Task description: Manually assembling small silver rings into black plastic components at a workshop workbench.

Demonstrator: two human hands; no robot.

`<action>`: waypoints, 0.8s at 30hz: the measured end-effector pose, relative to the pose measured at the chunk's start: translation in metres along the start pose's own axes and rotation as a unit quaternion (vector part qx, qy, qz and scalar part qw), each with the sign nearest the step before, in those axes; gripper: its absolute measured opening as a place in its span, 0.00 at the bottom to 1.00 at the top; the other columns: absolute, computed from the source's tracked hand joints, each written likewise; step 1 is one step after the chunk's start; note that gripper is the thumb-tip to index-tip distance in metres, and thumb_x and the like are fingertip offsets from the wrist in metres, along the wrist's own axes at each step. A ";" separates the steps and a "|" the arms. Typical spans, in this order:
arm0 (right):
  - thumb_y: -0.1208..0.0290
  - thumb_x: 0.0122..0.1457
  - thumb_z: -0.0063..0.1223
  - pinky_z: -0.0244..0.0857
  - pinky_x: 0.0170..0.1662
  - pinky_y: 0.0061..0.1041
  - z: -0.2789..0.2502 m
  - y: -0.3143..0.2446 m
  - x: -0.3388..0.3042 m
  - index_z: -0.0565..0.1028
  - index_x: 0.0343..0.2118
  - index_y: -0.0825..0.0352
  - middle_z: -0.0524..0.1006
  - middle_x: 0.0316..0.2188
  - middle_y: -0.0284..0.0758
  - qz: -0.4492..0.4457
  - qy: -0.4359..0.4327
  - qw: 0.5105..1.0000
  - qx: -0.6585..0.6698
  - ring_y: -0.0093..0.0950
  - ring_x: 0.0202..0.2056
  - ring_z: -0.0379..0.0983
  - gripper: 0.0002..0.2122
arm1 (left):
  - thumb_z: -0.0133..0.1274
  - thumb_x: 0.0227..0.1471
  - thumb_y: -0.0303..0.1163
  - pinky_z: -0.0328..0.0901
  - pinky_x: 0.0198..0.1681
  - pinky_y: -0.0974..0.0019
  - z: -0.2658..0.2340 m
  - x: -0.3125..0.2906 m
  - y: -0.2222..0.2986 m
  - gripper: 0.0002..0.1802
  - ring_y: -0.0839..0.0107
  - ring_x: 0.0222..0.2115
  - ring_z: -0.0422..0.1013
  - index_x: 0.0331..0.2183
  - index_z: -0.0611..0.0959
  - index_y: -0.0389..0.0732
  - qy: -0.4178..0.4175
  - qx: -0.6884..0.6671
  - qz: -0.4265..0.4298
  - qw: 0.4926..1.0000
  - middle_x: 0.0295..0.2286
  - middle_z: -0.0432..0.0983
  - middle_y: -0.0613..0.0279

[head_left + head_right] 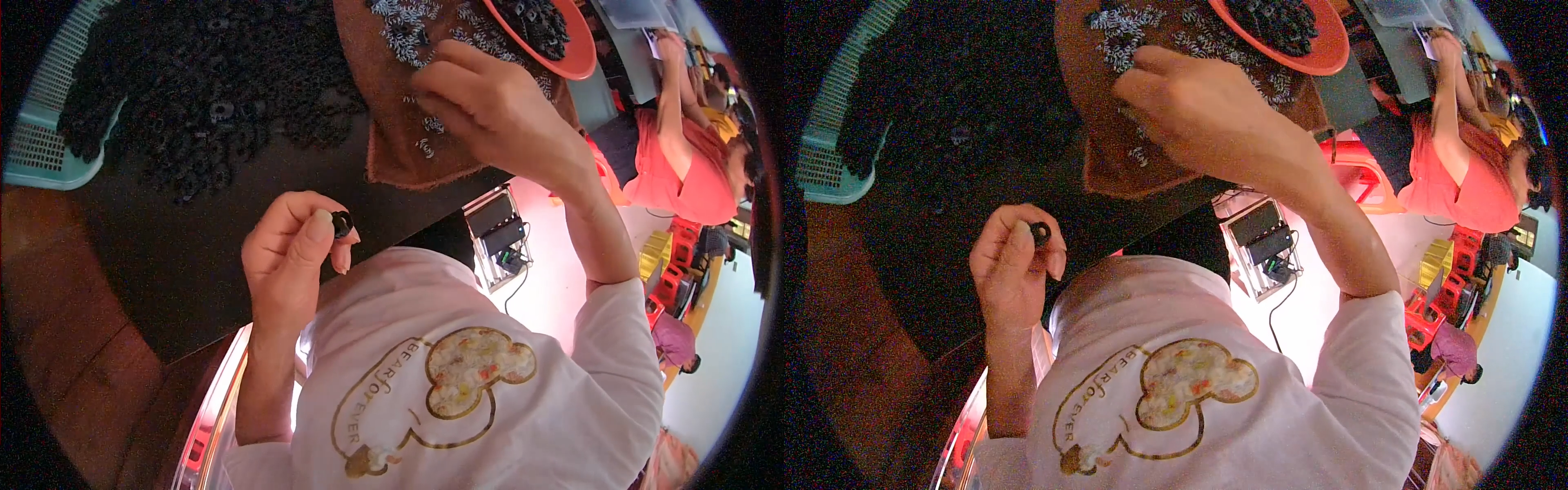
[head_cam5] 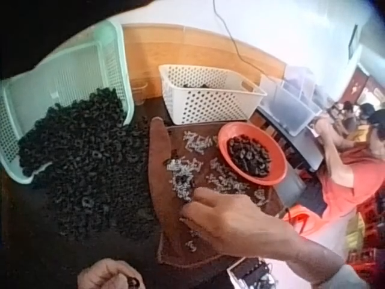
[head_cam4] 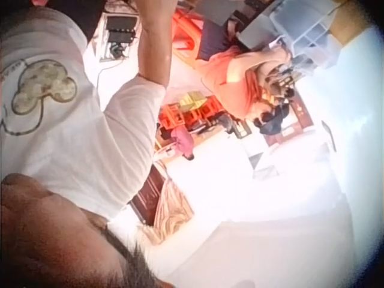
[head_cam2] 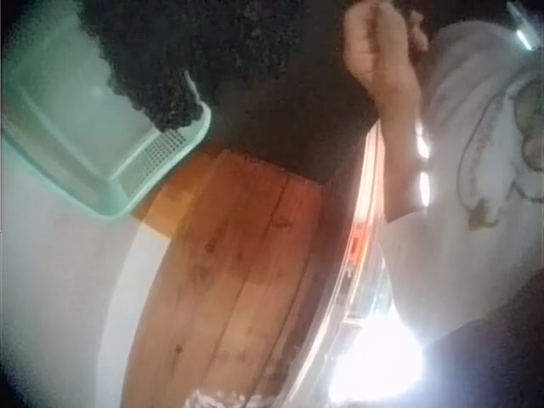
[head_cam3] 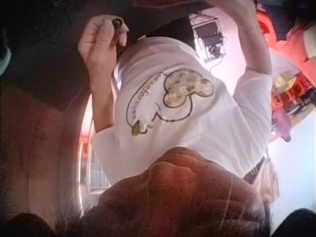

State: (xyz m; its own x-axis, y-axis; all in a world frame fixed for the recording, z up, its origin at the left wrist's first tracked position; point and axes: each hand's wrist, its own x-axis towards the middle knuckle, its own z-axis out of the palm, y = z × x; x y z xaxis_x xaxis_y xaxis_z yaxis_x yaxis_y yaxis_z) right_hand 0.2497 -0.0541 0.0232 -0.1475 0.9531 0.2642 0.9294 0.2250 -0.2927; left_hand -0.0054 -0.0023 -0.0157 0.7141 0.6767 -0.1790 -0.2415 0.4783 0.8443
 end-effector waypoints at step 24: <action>0.75 0.53 0.55 0.64 0.28 0.18 0.028 -0.054 0.016 0.73 0.29 0.70 0.73 0.21 0.29 0.145 0.093 0.837 0.519 0.16 0.26 0.68 0.05 | 0.44 0.59 0.34 0.61 0.23 0.74 0.003 0.003 0.006 0.12 0.77 0.19 0.64 0.33 0.74 0.33 0.052 -0.076 -0.027 0.995 0.24 0.72 0.57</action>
State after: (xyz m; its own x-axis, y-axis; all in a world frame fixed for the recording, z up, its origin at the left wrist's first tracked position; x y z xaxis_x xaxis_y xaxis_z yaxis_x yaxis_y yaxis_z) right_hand 0.1877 -0.0454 0.0178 0.1780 0.9718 0.1548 0.1077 0.1371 -0.9847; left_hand -0.0026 0.0013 -0.0092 0.6588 0.6982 -0.2801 -0.3067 0.5892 0.7475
